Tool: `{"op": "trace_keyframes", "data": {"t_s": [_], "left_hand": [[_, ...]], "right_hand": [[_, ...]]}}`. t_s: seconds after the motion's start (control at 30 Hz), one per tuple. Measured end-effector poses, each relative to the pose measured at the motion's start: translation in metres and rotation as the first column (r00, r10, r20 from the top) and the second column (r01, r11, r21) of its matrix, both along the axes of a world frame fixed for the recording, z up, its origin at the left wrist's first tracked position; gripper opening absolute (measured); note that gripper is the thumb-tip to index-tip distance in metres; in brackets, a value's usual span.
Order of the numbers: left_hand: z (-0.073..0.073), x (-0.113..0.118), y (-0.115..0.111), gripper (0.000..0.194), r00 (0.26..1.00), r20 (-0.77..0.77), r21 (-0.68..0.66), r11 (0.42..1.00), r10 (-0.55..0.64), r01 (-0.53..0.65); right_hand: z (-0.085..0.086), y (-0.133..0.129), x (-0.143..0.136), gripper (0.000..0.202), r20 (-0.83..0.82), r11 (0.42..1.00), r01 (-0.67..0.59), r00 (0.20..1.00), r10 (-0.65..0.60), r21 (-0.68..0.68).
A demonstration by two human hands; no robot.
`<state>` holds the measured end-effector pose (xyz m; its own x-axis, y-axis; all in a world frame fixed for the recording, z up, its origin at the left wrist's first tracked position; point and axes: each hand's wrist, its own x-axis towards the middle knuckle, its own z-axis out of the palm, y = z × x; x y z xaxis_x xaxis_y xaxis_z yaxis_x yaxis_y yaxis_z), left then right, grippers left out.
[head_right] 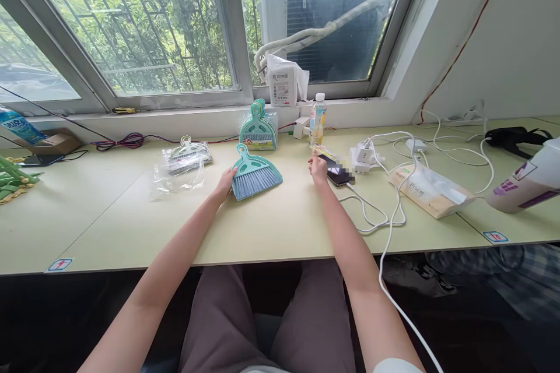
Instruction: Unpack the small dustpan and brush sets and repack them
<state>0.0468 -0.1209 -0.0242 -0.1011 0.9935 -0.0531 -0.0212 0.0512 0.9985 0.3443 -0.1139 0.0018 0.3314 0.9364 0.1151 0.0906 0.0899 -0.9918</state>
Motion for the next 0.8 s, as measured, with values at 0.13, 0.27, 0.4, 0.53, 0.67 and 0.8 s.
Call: {"op": "trace_keyframes", "data": {"t_s": [0.13, 0.27, 0.4, 0.53, 0.67, 0.8], "left_hand": [[0.000, 0.006, -0.003, 0.029, 0.997, -0.020, 0.028, 0.996, -0.078, 0.079], [-0.001, 0.007, -0.003, 0.032, 0.992, -0.025, 0.038, 0.991, -0.126, 0.127], [0.000, 0.007, -0.005, 0.033, 0.989, -0.034, 0.030, 0.989, -0.141, 0.142], [0.002, 0.008, -0.009, 0.028, 0.986, -0.045, 0.055, 0.985, -0.159, 0.162], [0.004, 0.009, -0.009, 0.027, 0.983, -0.084, 0.058, 0.984, -0.165, 0.170], [0.004, 0.010, -0.005, 0.028, 0.983, -0.101, 0.074, 0.984, -0.152, 0.160]], "right_hand": [[-0.005, -0.005, -0.021, 0.035, 0.143, 0.999, -0.050, 0.988, 0.051, -0.014], [-0.008, -0.011, -0.041, 0.030, 0.311, 0.980, -0.198, 0.933, 0.181, 0.024], [-0.012, -0.013, -0.044, 0.027, 0.351, 0.965, -0.261, 0.907, 0.234, 0.032], [-0.018, -0.009, -0.043, 0.026, 0.285, 0.951, -0.308, 0.913, 0.291, 0.018], [-0.019, -0.010, -0.045, 0.025, 0.293, 0.899, -0.437, 0.864, 0.409, 0.035], [-0.015, -0.019, -0.051, 0.022, 0.425, 0.832, -0.542, 0.786, 0.450, 0.121]]}}
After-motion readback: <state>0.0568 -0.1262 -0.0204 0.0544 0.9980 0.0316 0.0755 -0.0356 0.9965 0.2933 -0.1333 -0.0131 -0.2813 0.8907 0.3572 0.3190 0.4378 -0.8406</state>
